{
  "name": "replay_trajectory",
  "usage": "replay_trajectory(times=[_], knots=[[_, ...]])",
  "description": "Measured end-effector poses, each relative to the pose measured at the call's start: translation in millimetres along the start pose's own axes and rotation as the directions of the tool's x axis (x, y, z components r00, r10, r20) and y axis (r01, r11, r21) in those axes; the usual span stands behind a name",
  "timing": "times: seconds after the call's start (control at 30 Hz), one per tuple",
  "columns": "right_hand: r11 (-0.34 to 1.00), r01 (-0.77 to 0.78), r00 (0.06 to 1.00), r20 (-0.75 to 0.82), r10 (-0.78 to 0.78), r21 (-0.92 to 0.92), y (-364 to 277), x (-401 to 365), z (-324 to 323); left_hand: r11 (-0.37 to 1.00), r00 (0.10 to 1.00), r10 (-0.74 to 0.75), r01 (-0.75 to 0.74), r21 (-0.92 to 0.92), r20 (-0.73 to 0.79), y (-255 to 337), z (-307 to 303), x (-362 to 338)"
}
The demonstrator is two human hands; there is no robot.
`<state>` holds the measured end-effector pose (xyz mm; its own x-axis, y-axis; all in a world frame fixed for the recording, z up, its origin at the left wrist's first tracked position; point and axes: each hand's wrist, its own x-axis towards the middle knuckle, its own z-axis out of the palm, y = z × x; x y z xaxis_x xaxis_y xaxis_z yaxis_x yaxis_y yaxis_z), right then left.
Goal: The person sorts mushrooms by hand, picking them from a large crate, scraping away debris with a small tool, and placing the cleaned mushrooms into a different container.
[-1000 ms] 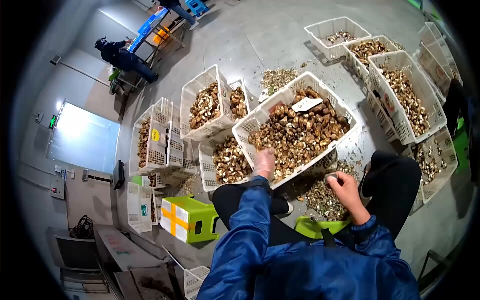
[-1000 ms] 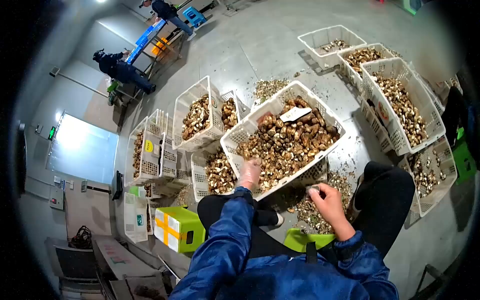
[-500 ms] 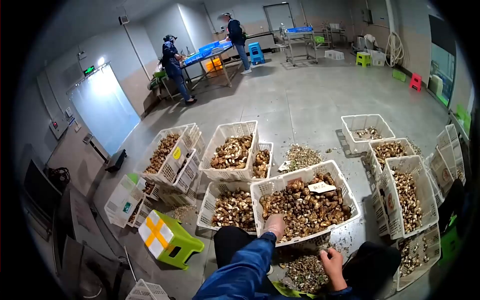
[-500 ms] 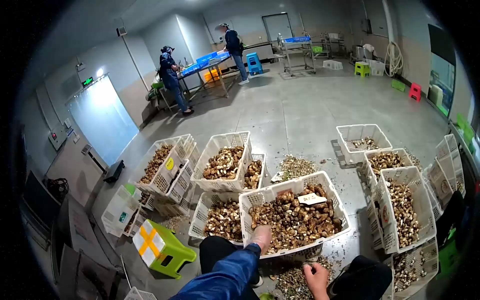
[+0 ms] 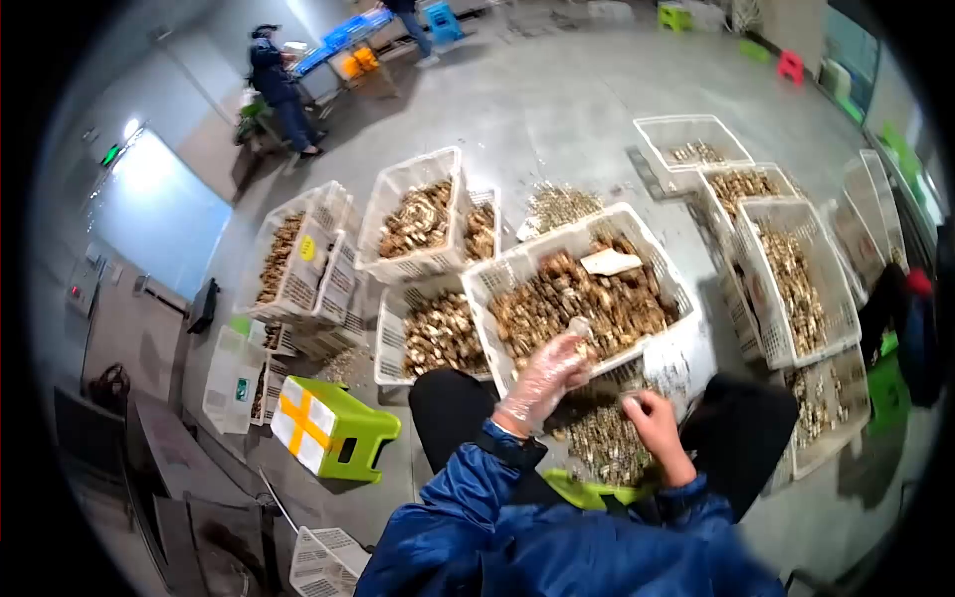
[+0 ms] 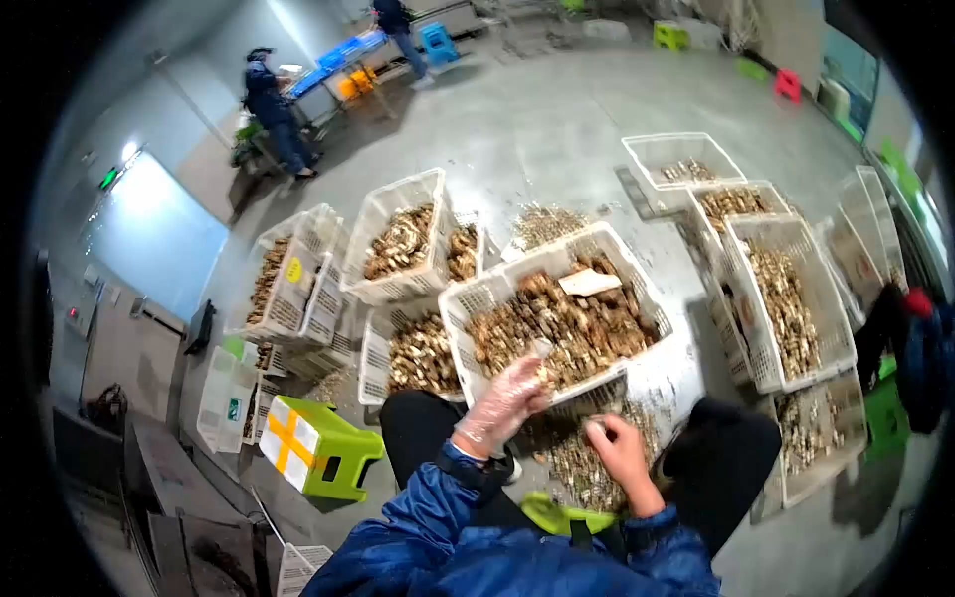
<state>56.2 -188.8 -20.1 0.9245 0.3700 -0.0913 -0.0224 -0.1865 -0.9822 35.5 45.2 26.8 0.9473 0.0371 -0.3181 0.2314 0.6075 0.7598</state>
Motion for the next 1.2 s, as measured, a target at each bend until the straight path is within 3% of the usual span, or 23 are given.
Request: replay_trajectory(times=[0.1,0.17,0.2,0.33,0.43,0.57,0.6,0.83,0.87,0.97,1.2], knots=[[0.976,-0.085,0.995,0.074,0.072,0.200,-4.5,-5.6,-0.8,0.994,0.994,-0.063,0.070,-0.082,0.088,-13.0,0.4,-18.3],[0.981,0.044,0.995,0.080,-0.059,0.187,-5.6,-5.1,-2.6,0.987,0.990,-0.076,0.092,-0.135,0.117,-18.5,6.5,-28.6],[0.978,0.005,0.992,0.121,-0.031,0.209,-12.4,-6.0,-4.5,0.979,0.987,-0.071,0.096,-0.178,0.146,-21.5,8.9,-32.8],[0.968,0.103,0.987,0.096,-0.128,0.229,-12.7,-7.0,-1.8,0.985,0.977,-0.126,0.143,-0.091,0.173,-32.2,7.8,-34.4],[0.983,0.133,0.984,0.103,-0.147,0.129,-24.6,-10.6,-4.8,0.982,0.982,-0.177,0.172,0.076,0.060,-24.8,22.2,-42.6],[0.990,0.131,0.980,0.143,-0.136,0.045,-31.5,-13.1,-8.9,0.984,0.976,-0.173,0.166,0.061,0.135,-34.0,12.4,-39.4],[0.984,0.137,0.979,0.135,-0.152,0.116,-34.2,-14.2,-6.8,0.982,0.975,-0.176,0.163,0.095,0.139,-33.9,11.5,-39.6],[0.977,0.095,0.989,0.097,-0.116,0.192,-20.9,-12.6,-4.9,0.978,0.976,-0.181,0.192,-0.084,0.117,-37.4,14.4,-38.9],[0.976,0.130,0.986,0.084,-0.147,0.176,-19.9,-11.8,-3.8,0.973,0.972,-0.176,0.196,-0.120,0.158,-42.0,8.2,-35.5],[0.975,0.025,0.991,0.120,-0.052,0.220,-19.8,-12.4,-3.7,0.961,0.954,-0.152,0.204,-0.189,0.258,-58.8,-10.2,-25.0],[0.982,0.043,0.993,0.104,-0.063,0.183,-19.7,-10.8,-2.2,0.928,0.957,-0.179,0.241,-0.283,0.229,-49.8,-0.1,-27.4]])
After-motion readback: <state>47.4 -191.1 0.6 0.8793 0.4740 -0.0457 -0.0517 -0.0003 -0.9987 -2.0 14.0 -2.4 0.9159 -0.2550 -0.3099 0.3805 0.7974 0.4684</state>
